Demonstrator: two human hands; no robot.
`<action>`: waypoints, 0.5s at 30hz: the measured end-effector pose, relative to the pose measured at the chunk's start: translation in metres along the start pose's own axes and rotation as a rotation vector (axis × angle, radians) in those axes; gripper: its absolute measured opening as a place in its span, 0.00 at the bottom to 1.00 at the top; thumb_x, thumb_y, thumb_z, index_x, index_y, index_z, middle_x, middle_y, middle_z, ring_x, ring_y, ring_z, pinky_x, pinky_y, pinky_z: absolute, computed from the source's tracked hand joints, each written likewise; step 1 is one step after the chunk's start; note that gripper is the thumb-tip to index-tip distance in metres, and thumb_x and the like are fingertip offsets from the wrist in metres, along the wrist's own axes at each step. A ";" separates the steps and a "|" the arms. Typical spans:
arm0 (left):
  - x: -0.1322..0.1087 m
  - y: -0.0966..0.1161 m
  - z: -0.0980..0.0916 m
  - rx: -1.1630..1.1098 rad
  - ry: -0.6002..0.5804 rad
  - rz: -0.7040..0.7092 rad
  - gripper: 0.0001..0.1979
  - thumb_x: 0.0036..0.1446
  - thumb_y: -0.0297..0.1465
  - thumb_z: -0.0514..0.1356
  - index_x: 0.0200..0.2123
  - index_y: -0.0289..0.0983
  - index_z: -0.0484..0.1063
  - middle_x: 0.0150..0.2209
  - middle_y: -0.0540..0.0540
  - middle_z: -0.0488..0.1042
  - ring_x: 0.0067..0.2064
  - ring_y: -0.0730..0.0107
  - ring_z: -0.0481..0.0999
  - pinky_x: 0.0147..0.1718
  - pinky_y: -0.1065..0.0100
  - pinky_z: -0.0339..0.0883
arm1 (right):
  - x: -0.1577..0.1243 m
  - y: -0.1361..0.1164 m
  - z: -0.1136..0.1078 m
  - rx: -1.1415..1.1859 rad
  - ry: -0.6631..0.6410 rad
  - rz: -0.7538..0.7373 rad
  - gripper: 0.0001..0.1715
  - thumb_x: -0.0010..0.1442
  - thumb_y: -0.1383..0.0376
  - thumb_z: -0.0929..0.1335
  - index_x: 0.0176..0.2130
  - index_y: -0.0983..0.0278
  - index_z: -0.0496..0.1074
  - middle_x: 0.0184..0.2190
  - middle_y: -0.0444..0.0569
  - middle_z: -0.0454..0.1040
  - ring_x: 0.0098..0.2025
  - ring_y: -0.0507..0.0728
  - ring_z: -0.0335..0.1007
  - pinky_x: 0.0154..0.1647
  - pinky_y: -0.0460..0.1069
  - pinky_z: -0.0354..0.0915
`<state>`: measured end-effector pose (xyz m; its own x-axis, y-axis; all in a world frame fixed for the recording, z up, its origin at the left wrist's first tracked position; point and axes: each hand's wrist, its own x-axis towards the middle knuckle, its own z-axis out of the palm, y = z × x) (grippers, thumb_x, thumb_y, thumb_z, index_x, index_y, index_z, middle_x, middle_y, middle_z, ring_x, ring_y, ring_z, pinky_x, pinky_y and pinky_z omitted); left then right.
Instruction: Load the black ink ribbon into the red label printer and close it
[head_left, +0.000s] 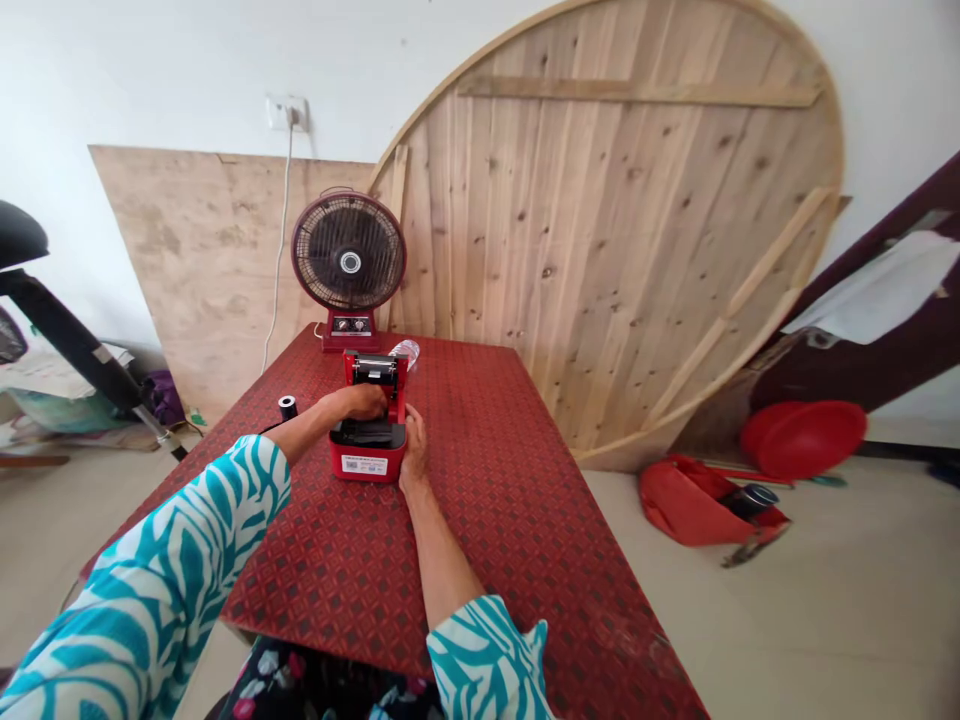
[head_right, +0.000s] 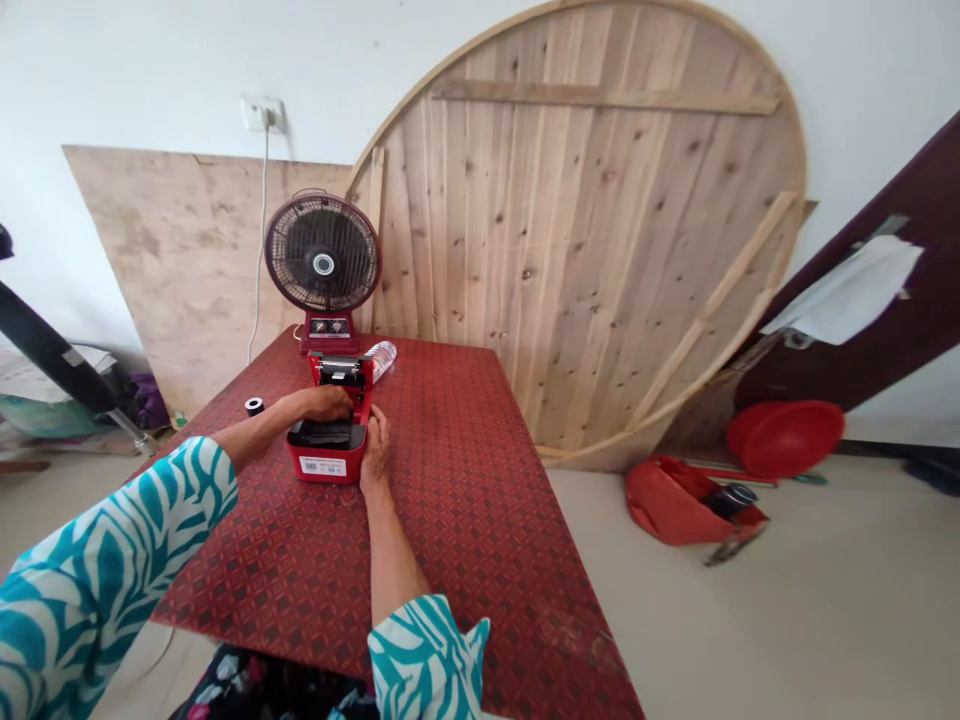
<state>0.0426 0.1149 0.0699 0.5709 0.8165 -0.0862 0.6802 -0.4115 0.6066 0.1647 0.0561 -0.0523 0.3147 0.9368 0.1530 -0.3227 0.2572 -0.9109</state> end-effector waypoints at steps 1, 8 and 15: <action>0.001 -0.001 -0.002 0.006 -0.031 0.000 0.08 0.38 0.22 0.61 0.14 0.40 0.72 0.18 0.46 0.74 0.29 0.59 0.75 0.34 0.66 0.65 | 0.000 0.000 0.001 0.001 -0.002 0.003 0.28 0.58 0.47 0.64 0.51 0.60 0.72 0.48 0.47 0.76 0.53 0.56 0.67 0.55 0.53 0.63; -0.002 -0.004 -0.008 0.022 -0.109 0.025 0.06 0.33 0.23 0.62 0.17 0.41 0.74 0.19 0.53 0.75 0.24 0.69 0.69 0.25 0.73 0.58 | 0.000 0.000 0.005 0.023 0.015 0.014 0.27 0.58 0.49 0.64 0.51 0.60 0.72 0.48 0.47 0.76 0.52 0.56 0.68 0.55 0.53 0.63; -0.009 0.002 -0.007 0.055 -0.041 0.015 0.06 0.34 0.23 0.63 0.17 0.41 0.74 0.19 0.52 0.74 0.26 0.66 0.71 0.27 0.71 0.60 | 0.003 0.002 0.001 0.015 0.000 0.011 0.27 0.58 0.49 0.64 0.52 0.60 0.72 0.47 0.47 0.77 0.53 0.56 0.68 0.55 0.53 0.64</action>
<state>0.0349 0.1095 0.0773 0.5992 0.7929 -0.1105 0.6947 -0.4463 0.5641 0.1640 0.0601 -0.0536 0.3106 0.9398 0.1429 -0.3392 0.2500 -0.9069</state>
